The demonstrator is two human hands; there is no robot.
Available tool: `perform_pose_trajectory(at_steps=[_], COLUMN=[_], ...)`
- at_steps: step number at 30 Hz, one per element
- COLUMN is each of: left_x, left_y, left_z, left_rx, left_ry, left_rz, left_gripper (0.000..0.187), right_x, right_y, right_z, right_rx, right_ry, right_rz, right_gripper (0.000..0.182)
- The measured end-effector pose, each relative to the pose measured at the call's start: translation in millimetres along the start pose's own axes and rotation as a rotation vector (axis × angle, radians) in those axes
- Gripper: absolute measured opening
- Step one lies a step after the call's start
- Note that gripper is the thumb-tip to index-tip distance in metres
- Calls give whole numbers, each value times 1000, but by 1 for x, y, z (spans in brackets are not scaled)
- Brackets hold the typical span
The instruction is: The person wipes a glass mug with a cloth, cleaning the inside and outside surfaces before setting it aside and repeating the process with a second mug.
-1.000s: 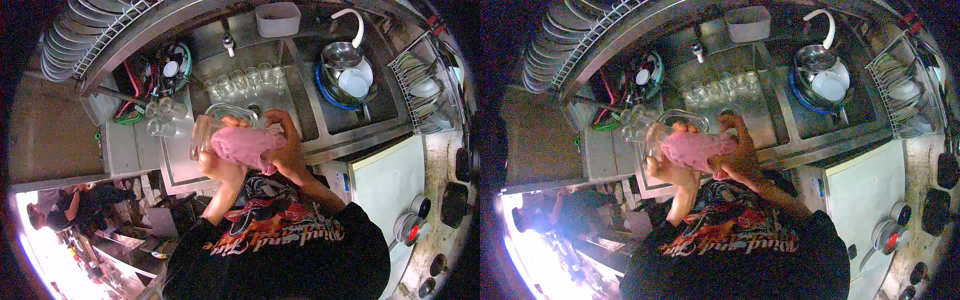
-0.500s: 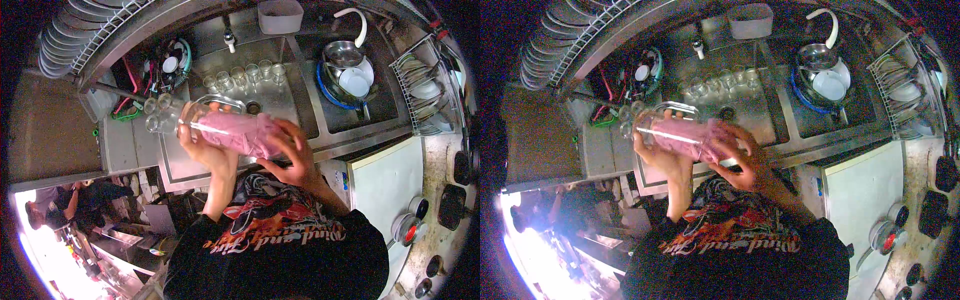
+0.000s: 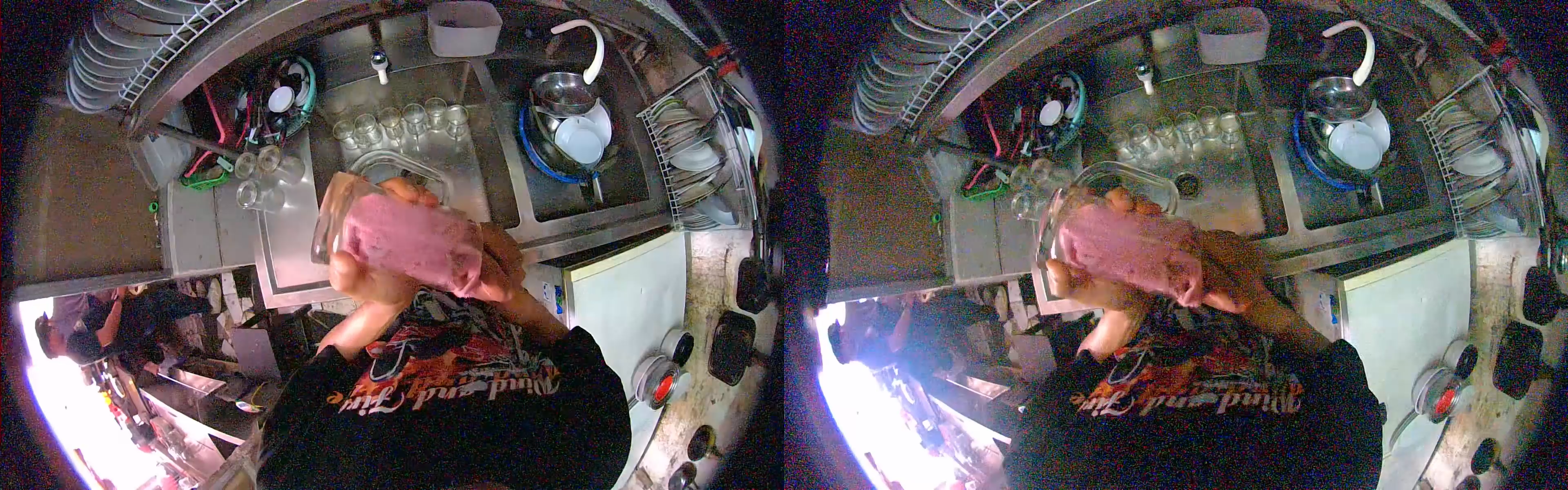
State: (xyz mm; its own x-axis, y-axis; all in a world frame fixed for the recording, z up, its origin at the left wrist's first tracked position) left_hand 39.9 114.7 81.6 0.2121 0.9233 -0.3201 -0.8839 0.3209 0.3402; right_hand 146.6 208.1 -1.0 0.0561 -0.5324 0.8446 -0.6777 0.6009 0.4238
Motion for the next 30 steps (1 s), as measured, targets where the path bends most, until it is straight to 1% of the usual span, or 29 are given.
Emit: perform_pose_trajectory(at_steps=[1, 2, 4, 5, 7, 8, 9, 10, 11, 13, 14, 16, 17, 19, 21, 23, 24, 26, 27, 28, 29, 30], left_x=[0, 0, -2, -4, -9, -10, -12, -13, -9, 0, -1, 0, 0, 2, 3, 3, 3, -1, -8, -10, -12, -14], left_y=[-2, -1, 2, 2, 2, 4, 6, 7, 8, 9, 8, 12, 14, 12, 7, 5, 1, -8, -6, -3, 4, 8], left_z=[-3, -4, -2, -1, 2, 9, 17, 21, 13, -11, -7, 2, 5, -5, -14, -16, -17, -22, -32, -25, -10, -1], left_rx=[-41, -35, 22, 44, 93, 94, 51, 8, 10, 138, 138, -181, -209, -215, -230, -77, -77, -326, -185, -186, -75, 36], left_ry=[58, 53, 218, 306, 483, 482, 404, 325, 323, 346, 347, 448, 436, 430, 430, 482, 481, 746, 693, 695, 589, 482], left_rz=[-82, -84, -74, -68, -58, -54, -19, 12, 10, 57, 54, -44, -35, -68, -93, 15, 14, 161, 86, 87, 51, 16], left_gripper=[82, 82, 80, 79, 78, 78, 76, 74, 74, 66, 66, 60, 54, 53, 52, 57, 57, 61, 66, 66, 65, 65], right_x=[-4, -6, -13, -18, -24, -30, -31, -32, -30, 8, 29, 53, 52, 48, 39, 25, 21, 16, 24, 32, 40, 48], right_y=[-3, -11, -9, -20, -28, -39, -35, -34, -34, -8, 6, 29, 33, 34, 27, 16, 11, 8, 14, 18, 22, 25], right_z=[3, 5, 25, 21, 34, 29, 45, 45, 45, 34, 27, 20, 15, 6, 11, 19, 23, 26, 29, 31, 30, 29], right_rx=[-11, -27, -48, -52, -66, -73, -83, -94, -97, -68, -51, -19, -23, 167, 160, 151, 132, 112, 127, 141, 144, 204], right_ry=[65, 129, 260, 329, 468, 535, 602, 669, 668, 524, 452, 306, 305, -131, -86, -40, -40, -40, 123, 287, 290, 361], right_rz=[64, 124, 250, 318, 452, 514, 574, 637, 636, 468, 387, 209, 209, 51, 75, 97, 119, 139, 213, 286, 284, 433], right_gripper=[51, 51, 50, 50, 50, 49, 49, 49, 49, 46, 44, 41, 41, 42, 42, 42, 40, 38, 42, 47, 47, 47])
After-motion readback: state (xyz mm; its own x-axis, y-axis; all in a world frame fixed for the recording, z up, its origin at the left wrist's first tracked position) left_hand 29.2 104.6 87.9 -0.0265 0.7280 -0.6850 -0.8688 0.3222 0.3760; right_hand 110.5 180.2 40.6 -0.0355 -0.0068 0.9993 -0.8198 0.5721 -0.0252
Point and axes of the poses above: each hand's wrist, its own y-axis towards the middle knuckle, its own z-axis out of the palm, x = y × z, the point moved 1 cm from there along y, towards the middle knuckle, and after that the axes turned 13 degrees about z, right-handed, at the moved point
